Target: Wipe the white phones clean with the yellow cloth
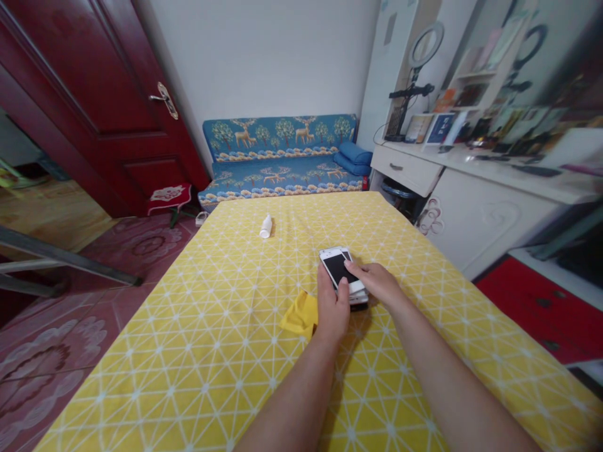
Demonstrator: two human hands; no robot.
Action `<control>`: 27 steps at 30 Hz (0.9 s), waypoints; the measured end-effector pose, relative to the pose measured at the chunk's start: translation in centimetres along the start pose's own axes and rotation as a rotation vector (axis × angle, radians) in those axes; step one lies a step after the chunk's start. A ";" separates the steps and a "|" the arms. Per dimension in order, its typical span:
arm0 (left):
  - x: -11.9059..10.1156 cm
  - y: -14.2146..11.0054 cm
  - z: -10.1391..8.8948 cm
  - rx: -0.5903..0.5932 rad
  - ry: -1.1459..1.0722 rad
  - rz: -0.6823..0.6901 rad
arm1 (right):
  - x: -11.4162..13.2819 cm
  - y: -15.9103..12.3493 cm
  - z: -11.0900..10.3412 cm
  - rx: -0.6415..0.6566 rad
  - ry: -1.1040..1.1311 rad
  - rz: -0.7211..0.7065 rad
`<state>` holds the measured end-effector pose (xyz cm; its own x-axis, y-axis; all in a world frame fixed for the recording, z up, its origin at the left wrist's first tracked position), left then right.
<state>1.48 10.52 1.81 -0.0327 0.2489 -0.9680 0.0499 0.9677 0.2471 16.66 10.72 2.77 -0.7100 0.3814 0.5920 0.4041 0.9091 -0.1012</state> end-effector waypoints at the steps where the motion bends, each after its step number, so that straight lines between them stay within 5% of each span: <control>1: 0.2 0.0 0.0 0.005 -0.002 -0.014 | -0.1 0.0 0.2 0.013 0.069 -0.002; 8: 0.8 -0.1 0.3 0.071 -0.122 -0.022 | -0.8 -0.5 2.5 0.134 0.640 -0.017; 20: 0.9 -0.4 0.2 0.095 -0.058 0.013 | -1.1 -2.1 3.3 0.153 1.039 0.162; 27: 1.6 0.3 -0.3 0.001 -0.117 -0.088 | -0.6 -2.5 3.4 0.058 1.145 0.062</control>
<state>1.11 11.20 0.36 0.0792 0.1571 -0.9844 0.0527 0.9855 0.1615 14.15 8.81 -0.04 0.2631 0.0772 0.9617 0.3717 0.9117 -0.1749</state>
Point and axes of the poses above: each hand's wrist, its own y-axis towards the middle knuckle, its own z-axis out of the palm, x = y × z, the point moved 10 cm from there along y, towards the middle knuckle, and after that the axes turned 4 degrees about -x, right-handed, at the moved point
